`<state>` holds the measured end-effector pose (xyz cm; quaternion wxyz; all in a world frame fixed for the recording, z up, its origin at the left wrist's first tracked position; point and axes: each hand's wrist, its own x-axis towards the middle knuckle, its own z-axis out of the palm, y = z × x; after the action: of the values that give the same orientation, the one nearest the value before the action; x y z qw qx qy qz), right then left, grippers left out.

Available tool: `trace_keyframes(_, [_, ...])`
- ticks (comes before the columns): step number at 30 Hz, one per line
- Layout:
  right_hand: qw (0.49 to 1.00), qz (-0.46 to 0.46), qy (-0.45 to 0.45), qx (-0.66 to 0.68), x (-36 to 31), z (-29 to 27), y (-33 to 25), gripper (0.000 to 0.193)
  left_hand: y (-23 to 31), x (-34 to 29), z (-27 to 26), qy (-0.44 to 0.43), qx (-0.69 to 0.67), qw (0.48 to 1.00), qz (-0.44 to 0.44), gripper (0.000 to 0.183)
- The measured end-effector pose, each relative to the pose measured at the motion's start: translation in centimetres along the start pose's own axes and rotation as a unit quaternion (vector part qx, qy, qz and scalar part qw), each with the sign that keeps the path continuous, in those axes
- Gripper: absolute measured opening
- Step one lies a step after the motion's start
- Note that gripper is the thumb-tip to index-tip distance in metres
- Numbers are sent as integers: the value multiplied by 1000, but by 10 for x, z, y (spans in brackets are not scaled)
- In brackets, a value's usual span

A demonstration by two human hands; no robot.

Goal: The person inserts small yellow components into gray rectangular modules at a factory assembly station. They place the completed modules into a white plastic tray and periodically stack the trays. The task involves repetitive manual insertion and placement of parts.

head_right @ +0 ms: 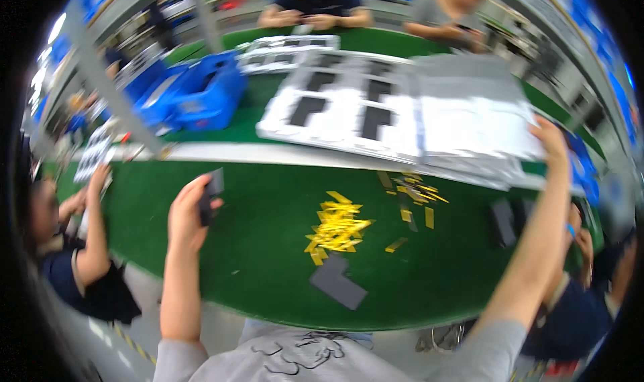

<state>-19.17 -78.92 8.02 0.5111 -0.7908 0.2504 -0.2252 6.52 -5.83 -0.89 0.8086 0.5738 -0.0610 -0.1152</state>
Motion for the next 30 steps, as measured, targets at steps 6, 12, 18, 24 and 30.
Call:
trace_keyframes(6, [991,-129,28,-4,-23,-2,-18,58,11,-3,0,-22,-84,996,-10,34])
trace_keyframes(12, [972,-232,28,22,-119,246,-96,61,59,-34,-8,-26,-153,970,189,33])
trace_keyframes(18, [958,-102,-178,201,-234,439,-164,61,98,-61,-63,-20,-75,962,260,36])
trace_keyframes(24, [911,3,-306,275,-292,508,-177,56,94,-57,-105,18,-16,996,87,49])
trace_keyframes(30, [927,39,-253,276,-311,540,-142,58,87,-21,-141,35,25,998,38,64])
